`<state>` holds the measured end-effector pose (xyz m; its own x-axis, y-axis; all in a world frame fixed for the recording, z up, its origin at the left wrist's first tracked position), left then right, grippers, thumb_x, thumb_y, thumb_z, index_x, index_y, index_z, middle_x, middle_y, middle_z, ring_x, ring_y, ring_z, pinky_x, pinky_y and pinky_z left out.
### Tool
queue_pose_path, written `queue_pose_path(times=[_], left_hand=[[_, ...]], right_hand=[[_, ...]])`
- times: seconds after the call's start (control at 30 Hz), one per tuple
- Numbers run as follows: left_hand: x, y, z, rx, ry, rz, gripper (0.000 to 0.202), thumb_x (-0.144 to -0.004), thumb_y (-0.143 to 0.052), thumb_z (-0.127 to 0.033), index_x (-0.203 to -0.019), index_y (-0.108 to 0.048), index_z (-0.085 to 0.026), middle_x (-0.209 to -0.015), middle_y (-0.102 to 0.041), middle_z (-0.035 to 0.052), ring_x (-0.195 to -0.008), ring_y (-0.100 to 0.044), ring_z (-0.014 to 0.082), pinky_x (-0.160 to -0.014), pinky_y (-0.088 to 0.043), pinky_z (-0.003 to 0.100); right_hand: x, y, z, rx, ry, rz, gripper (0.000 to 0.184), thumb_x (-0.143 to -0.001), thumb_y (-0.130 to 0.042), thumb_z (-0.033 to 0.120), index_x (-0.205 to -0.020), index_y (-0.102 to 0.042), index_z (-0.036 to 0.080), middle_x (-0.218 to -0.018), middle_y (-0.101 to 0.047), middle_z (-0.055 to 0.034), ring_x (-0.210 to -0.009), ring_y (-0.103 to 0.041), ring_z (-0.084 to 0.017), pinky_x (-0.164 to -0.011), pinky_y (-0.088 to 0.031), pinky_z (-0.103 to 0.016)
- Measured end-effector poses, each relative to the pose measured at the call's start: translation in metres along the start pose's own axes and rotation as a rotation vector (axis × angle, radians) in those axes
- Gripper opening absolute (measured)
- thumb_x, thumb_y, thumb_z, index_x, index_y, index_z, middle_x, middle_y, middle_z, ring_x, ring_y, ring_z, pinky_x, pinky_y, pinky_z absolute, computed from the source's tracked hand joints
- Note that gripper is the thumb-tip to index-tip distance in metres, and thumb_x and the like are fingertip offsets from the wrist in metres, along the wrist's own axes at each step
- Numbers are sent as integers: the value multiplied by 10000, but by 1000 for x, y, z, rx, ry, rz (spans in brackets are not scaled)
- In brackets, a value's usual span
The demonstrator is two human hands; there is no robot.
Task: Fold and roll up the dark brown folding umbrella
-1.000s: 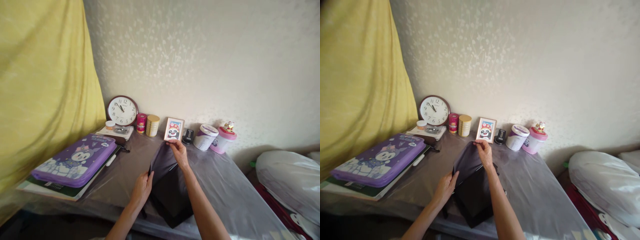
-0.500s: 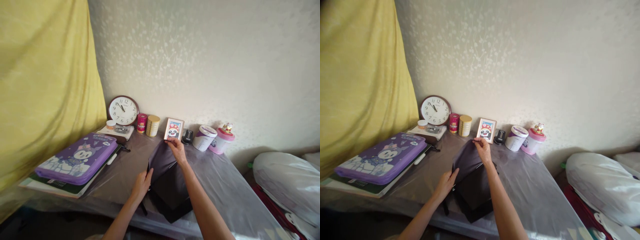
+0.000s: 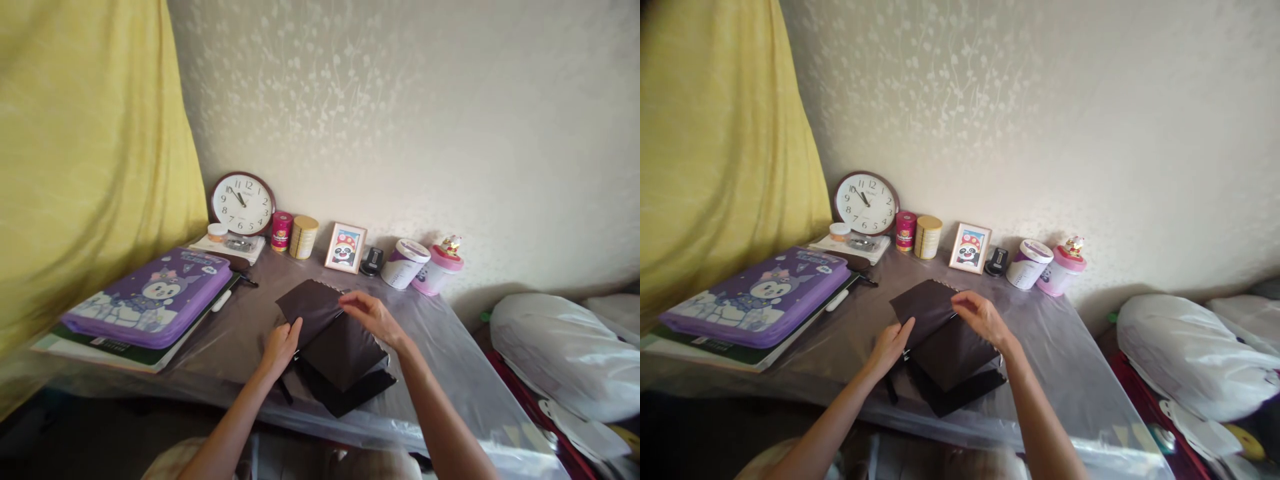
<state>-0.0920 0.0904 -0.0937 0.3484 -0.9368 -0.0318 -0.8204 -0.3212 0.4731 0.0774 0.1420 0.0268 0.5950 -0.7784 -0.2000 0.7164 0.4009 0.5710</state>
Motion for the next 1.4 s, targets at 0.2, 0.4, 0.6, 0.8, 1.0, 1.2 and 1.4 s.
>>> queue_pose_path(times=[0.2, 0.4, 0.6, 0.8, 1.0, 1.2, 1.4], left_hand=[[-2, 1, 3, -2, 21, -4, 436, -766, -318, -519, -443, -285, -227, -442, -318, -43, -484, -378, 124, -509, -236, 251], [-3, 0, 5, 5, 45, 13, 425, -763, -343, -498, -443, -286, -225, -435, -310, -46, -481, -389, 125, -491, -232, 246], [-1, -1, 3, 26, 57, 48, 419, -763, -349, -500, -455, -315, -219, -448, -342, -42, -495, -417, 130, -493, -248, 243], [4, 0, -2, 52, 43, 74, 429, -767, -335, -525, -467, -341, -217, -464, -344, -40, -522, -431, 139, -488, -248, 239], [6, 0, -5, 59, 32, 90, 424, -770, -341, -527, -477, -337, -220, -458, -324, -45, -521, -434, 144, -494, -250, 241], [5, -1, -5, 53, 32, 104, 436, -758, -357, -548, -473, -324, -219, -461, -309, -51, -508, -424, 138, -501, -249, 243], [6, -7, -6, 88, -11, 150, 417, -748, -389, -549, -533, -440, -195, -496, -407, -41, -542, -461, 144, -522, -296, 235]], right_hand=[[72, -23, 18, 271, 64, 236, 292, -758, -612, 295, -1042, -584, 235, -1117, -588, -46, -1051, -536, -193, -923, -428, -353], [102, -36, 14, 539, 115, 212, 374, -747, -591, 182, -1109, -549, 265, -1252, -493, -60, -1164, -442, -214, -991, -374, -374], [105, -39, 17, 706, 168, 162, 400, -748, -510, 106, -1124, -519, 242, -1262, -474, -47, -1186, -408, -190, -995, -364, -378], [110, -46, 18, 789, 197, 145, 439, -735, -505, 75, -1142, -505, 240, -1266, -475, -57, -1178, -421, -204, -1001, -358, -405], [114, -45, 13, 844, 211, 94, 488, -722, -478, 50, -1174, -483, 234, -1301, -444, -61, -1205, -396, -220, -1000, -367, -432], [116, -40, 10, 873, 237, 36, 437, -734, -440, 43, -1117, -514, 238, -1264, -483, -67, -1177, -434, -232, -973, -397, -452], [116, -34, 9, 866, 223, 4, 317, -781, -428, 54, -1009, -562, 230, -1221, -516, -64, -1142, -465, -218, -935, -437, -410]])
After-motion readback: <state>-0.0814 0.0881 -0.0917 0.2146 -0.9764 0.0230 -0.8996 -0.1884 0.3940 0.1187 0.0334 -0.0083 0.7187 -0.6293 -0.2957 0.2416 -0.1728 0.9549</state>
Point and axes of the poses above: each hand's wrist, its own x-axis away from the middle knuckle, its own y-axis out of the back of the hand, z = x × y, the point moved 10 cm from there along -x, towards the middle knuckle
